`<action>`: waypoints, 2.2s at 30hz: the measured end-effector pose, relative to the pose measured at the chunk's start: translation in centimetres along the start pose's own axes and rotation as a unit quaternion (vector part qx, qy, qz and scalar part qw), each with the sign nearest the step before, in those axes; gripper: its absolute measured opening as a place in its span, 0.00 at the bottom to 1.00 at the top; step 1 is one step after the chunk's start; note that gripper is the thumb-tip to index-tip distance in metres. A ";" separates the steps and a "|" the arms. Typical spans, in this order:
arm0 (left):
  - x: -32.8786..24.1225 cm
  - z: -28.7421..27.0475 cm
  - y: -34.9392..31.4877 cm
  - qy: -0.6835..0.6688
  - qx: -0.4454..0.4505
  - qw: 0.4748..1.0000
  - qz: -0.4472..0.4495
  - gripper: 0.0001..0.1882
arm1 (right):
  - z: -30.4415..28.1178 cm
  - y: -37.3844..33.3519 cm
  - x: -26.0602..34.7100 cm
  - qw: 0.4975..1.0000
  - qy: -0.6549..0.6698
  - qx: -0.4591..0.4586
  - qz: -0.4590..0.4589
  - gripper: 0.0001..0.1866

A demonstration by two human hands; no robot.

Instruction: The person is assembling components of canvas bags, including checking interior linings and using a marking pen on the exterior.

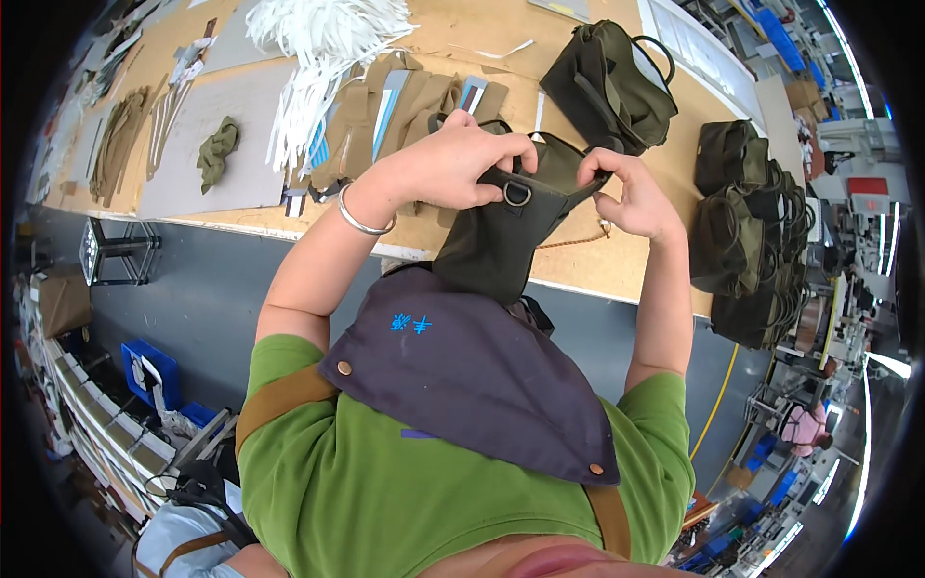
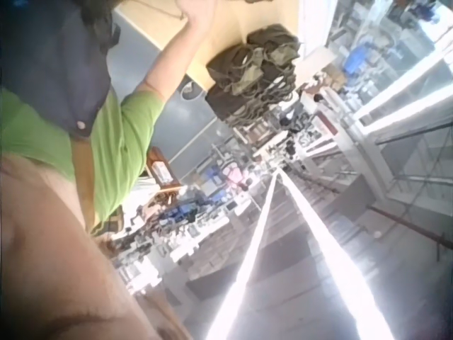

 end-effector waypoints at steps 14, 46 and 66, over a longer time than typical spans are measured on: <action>-2.5 0.7 -0.3 0.002 -0.011 0.998 0.056 0.13 | 3.5 1.7 0.6 0.975 0.041 0.169 0.140 0.06; -5.9 2.5 -0.9 0.009 -0.020 0.994 0.111 0.10 | 3.6 0.4 1.9 0.970 -0.218 0.089 0.058 0.07; -3.1 1.4 -0.5 0.061 -0.039 0.997 0.030 0.08 | 3.5 -1.8 2.2 0.991 -0.058 0.112 0.034 0.09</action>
Point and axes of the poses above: each hand's wrist, its own y-axis towards the middle knuckle, its own z-axis out of the palm, x = y × z, the point moved 10 cm from there along y, towards the middle knuckle, and after that the axes turned 1 degree about -z, right-handed, at the moved point
